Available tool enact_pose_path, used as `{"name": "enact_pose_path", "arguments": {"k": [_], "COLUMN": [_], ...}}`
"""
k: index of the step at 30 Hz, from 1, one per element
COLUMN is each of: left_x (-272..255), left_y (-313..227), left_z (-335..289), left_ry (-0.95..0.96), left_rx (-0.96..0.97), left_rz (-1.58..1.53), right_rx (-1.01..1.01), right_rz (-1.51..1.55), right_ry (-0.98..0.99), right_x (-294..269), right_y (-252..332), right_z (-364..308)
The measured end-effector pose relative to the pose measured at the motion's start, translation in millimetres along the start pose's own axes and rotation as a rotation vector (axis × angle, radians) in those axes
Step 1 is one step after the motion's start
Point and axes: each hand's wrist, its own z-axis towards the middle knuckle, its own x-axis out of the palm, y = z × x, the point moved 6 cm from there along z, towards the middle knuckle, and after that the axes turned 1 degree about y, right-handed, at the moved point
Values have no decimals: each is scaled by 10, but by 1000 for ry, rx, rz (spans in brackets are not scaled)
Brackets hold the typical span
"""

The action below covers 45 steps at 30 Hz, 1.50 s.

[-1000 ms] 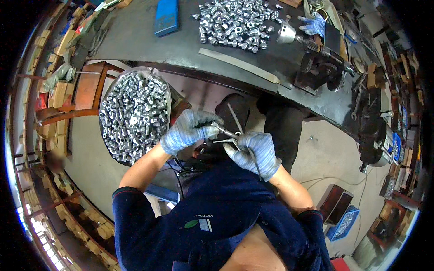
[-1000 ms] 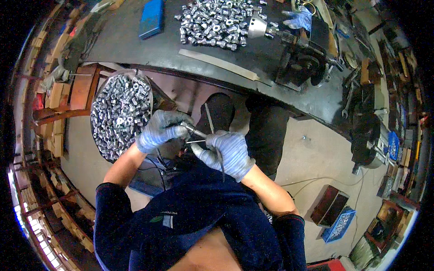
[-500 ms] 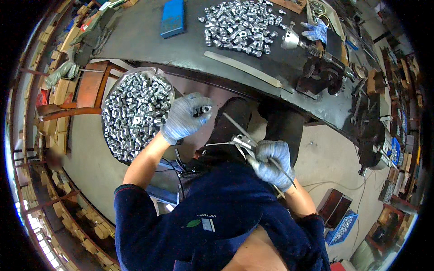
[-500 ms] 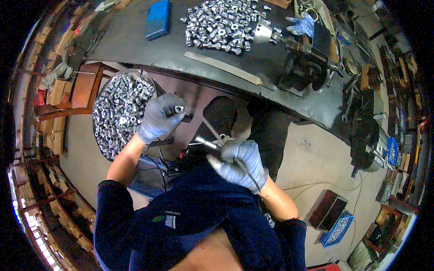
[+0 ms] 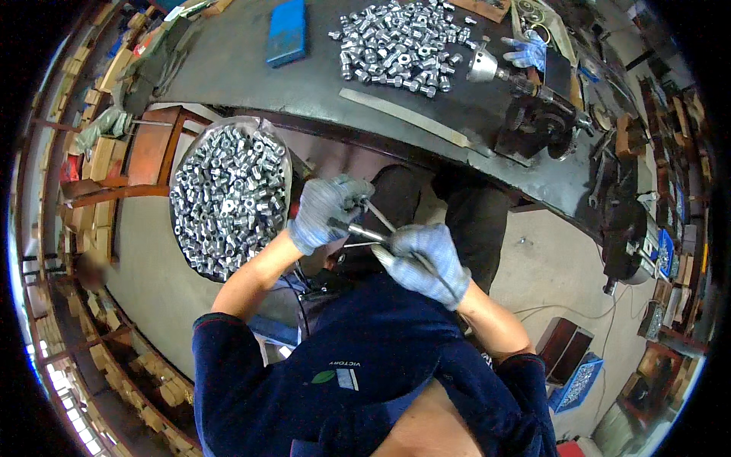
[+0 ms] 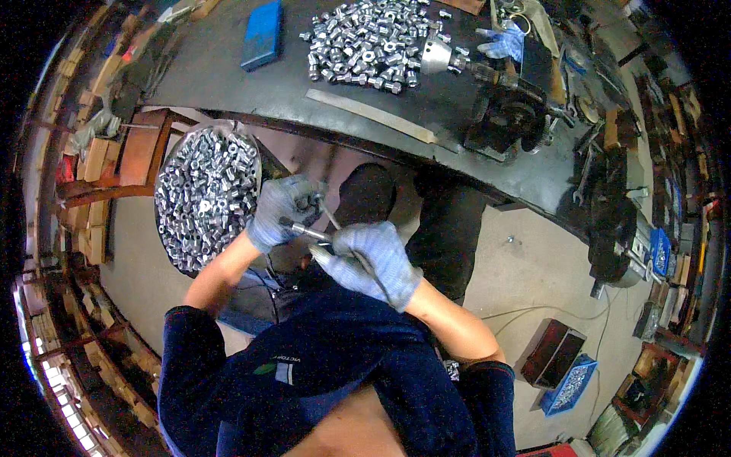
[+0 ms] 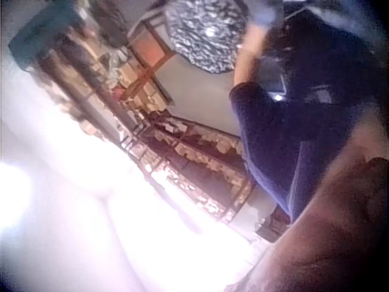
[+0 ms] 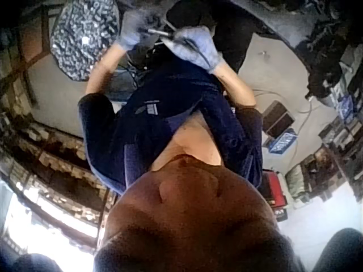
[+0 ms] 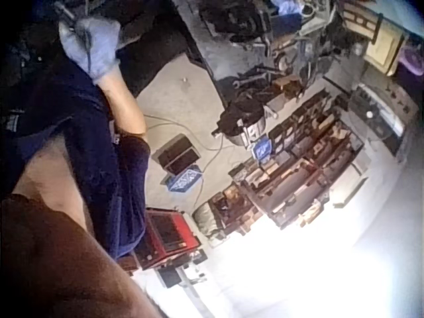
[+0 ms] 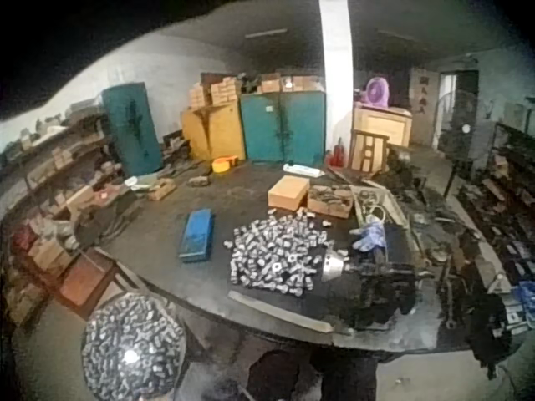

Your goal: The person takes metal parts one by one from a circular tray and measures their dimensions using a pair of calipers.

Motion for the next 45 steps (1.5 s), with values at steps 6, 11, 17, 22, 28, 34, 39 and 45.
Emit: {"name": "enact_pose_path", "arguments": {"k": [6,11,17,22,28,34,39,45], "left_x": [77,78,-154,-486,-846,-1185,-1144,-1163], "left_y": [127,616,969,908,1107,1741,1894,2091], "left_z": [169,824,2032,2319,1264,-12,-302,-442], "left_ry": [30,157,-215,-362,95,431,372,317], "left_rx": [-147,-226,-155,-148,-124,-467,-657,-681], "left_rz": [41,313,-76,-881,169,612,741,652], "right_rx": [-243,-80,-40,-22,52,59,21,82], "right_rz": [-343,-288,-78,-43,-131,-46,-3,30], "right_ry": [-31,-114,-128,-163,-139,-60,-65,-123], "right_x": [24,-287,-254,-269,-229,-107,-68,-111], "right_y": [14,24,-82,-194,-223,-289,-258,-332], "right_z": [-10,-159,-254,-323,-338,-300,-288,-384]}}
